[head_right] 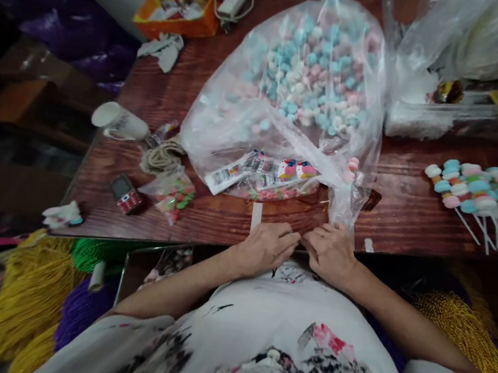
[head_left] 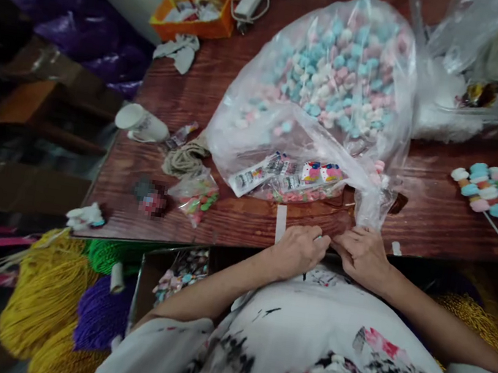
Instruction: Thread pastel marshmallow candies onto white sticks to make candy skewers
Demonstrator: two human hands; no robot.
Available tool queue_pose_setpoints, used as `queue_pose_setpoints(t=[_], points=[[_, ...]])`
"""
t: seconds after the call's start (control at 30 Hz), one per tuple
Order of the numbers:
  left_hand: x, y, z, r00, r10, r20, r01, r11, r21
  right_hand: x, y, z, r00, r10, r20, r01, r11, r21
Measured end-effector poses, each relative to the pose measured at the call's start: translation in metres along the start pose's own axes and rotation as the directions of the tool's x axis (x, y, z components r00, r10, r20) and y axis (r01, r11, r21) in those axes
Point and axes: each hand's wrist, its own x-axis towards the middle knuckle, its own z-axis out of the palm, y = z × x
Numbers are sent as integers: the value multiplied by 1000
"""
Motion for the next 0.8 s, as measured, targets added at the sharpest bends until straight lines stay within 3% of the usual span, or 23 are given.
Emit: queue_pose_setpoints(t=[0.1, 0.2, 0.23, 0.3, 0.37, 0.4, 0.5, 0.63, 0.73, 0.8], points=[[-12, -19, 4, 985, -90, -149, 68, 987, -145, 16, 13, -2, 1000, -3, -10, 4, 999, 44], [-22, -40, 2, 905, -322, -277, 143, 845, -515, 32, 36, -13, 999, 7, -46, -12, 992, -123], [-25, -45, 1, 863, -430, -265, 166, 736, -656, 37, 43, -16, 999, -1, -34, -6, 981, -195], [-27, -50, -1, 769, -625, -135, 193, 427, -883, 46, 51, -18, 1000, -17, 11, 20, 954, -298], [-26, -50, -4, 704, -709, 46, 175, 110, -978, 54, 53, -14, 999, -21, 50, 37, 938, -343], [-25, -49, -5, 693, -713, 110, 152, -5, -988, 59, 52, -11, 998, -16, 66, 39, 931, -362], [-18, -47, -9, 727, -667, 162, 67, -166, -984, 73, 47, 0, 992, 13, 127, 42, 907, -419], [-14, -47, -7, 801, -584, 135, 16, -204, -979, 81, 48, 6, 982, 41, 183, 34, 921, -388], [-12, -47, -2, 822, -546, 164, 39, -235, -971, 76, 57, 1, 994, 79, 80, -70, 991, -115], [-11, -44, 0, 827, -530, 188, 59, -250, -966, 70, 64, -4, 985, 165, -46, -154, 972, 175]])
